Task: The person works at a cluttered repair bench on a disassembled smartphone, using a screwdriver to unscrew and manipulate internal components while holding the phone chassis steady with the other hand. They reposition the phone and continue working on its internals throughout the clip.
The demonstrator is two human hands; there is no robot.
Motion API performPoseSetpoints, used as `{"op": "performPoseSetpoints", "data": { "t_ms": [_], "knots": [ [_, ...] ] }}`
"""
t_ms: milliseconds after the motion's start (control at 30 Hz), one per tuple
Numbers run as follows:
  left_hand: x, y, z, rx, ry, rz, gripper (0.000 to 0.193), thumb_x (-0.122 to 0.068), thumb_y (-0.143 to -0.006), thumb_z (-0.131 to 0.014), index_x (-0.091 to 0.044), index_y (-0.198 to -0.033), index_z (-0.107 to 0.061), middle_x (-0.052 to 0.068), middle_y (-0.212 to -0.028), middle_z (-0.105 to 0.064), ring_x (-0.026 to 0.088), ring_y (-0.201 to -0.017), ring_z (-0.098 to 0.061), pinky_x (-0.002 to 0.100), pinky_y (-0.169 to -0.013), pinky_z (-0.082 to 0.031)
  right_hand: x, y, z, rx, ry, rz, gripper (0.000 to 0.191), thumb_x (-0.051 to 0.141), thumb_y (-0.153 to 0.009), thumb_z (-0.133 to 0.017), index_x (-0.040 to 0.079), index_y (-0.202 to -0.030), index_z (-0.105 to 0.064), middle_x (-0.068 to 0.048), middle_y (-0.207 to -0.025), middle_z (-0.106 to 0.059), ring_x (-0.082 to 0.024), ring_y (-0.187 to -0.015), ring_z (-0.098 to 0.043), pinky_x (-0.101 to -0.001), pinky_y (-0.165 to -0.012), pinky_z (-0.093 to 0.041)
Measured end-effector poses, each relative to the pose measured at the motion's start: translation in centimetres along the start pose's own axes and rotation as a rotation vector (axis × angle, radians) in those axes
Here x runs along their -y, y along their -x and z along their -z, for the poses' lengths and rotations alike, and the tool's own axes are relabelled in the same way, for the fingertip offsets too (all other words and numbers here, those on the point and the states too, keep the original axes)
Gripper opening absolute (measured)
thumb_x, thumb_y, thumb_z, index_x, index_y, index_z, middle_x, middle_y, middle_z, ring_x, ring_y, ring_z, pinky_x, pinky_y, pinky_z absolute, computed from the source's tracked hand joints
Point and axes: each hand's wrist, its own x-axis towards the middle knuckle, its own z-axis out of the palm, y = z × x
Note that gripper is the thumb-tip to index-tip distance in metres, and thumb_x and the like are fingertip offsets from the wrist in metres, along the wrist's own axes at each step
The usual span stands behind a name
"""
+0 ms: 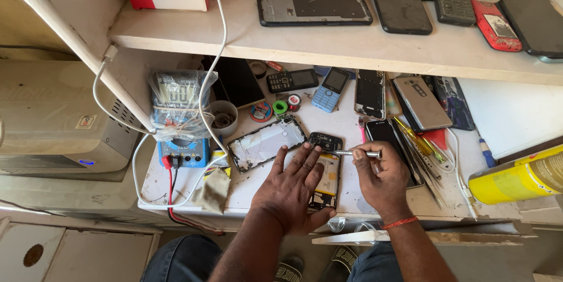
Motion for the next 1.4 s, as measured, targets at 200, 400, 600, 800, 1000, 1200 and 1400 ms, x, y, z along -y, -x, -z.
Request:
{"op": "performPoseSetpoints", "data": {
  "t_ms": [200,400,600,800,1000,1200,1400],
  "knots": [
    [0.1,-0.1,0.3,0.040,0.033,0.030,0.102,-0.077,-0.084,-0.047,-0.003,-0.152,-0.031,0.016,-0.168,-0.012,0.031,-0.156,-0.006,0.056,-0.122,0.002,1.1,0.1,0.0,-0.026,0.127,0.072,0.018,0.020,-0.099,-0.071,0.004,-0.103,-0.066,-0.005,-0.090,-0.076,-0.007,-0.078,-0.070,-0.0231,-0.067,-0.058],
    [-0.1,-0.3,0.7,0.085,0.034,0.053,0.104,-0.077,-0.083,-0.048,-0.004,-0.154,-0.027,0.014,-0.168,-0.009,0.030,-0.156,-0.003,0.054,-0.122,0.004,0.9,0.0,-0.1,-0.030,0.032,0.043,0.020,0.021,-0.099,-0.071,0.003,-0.105,-0.065,-0.005,-0.090,-0.076,-0.008,-0.079,-0.069,-0.0228,-0.067,-0.058],
    [-0.1,-0.3,0.7,0.070,0.041,0.056,0.104,-0.077,-0.082,-0.048,-0.005,-0.154,-0.027,0.013,-0.169,-0.009,0.030,-0.156,-0.003,0.054,-0.122,0.004,0.5,0.0,-0.2,-0.049,-0.012,0.010,0.021,0.022,-0.099,-0.071,0.002,-0.105,-0.065,-0.005,-0.089,-0.072,-0.008,-0.078,-0.070,-0.0221,-0.068,-0.057],
    [-0.1,-0.3,0.9,0.108,0.042,0.068,0.102,-0.077,-0.083,-0.047,-0.007,-0.155,-0.026,0.013,-0.169,-0.009,0.028,-0.156,-0.003,0.054,-0.123,0.005,0.0,-0.2,-0.2,-0.044,0.063,-0.068,0.025,0.026,-0.098,-0.072,0.003,-0.104,-0.066,-0.005,-0.086,-0.074,-0.009,-0.077,-0.071,-0.0225,-0.064,-0.057],
    [-0.1,-0.4,0.8,0.103,0.045,0.065,0.102,-0.077,-0.083,-0.046,-0.009,-0.156,-0.024,0.012,-0.169,-0.008,0.028,-0.156,-0.003,0.054,-0.123,0.005,-0.9,-0.3,-0.2,-0.060,0.056,-0.145,0.029,0.029,-0.097,-0.072,0.001,-0.101,-0.066,-0.010,-0.081,-0.075,-0.012,-0.075,-0.075,-0.0239,-0.060,-0.059],
    [-0.2,-0.4,0.8,0.054,0.013,0.046,0.107,-0.077,-0.083,-0.044,-0.008,-0.159,-0.015,0.012,-0.168,-0.010,0.028,-0.155,-0.005,0.054,-0.122,0.004,-1.2,-0.3,0.0,-0.056,0.010,-0.144,0.031,0.029,-0.097,-0.071,-0.001,-0.100,-0.064,-0.011,-0.083,-0.075,-0.013,-0.075,-0.075,-0.0252,-0.061,-0.061],
    [-0.3,-0.4,1.3,0.089,0.007,0.053,0.107,-0.077,-0.083,-0.045,-0.007,-0.159,-0.017,0.013,-0.169,-0.010,0.029,-0.155,-0.006,0.054,-0.122,0.003,-1.1,-0.4,-0.1,-0.054,-0.007,-0.160,0.031,0.028,-0.097,-0.072,-0.002,-0.100,-0.064,-0.014,-0.084,-0.077,-0.014,-0.074,-0.075,-0.0259,-0.063,-0.061]
  ]
}}
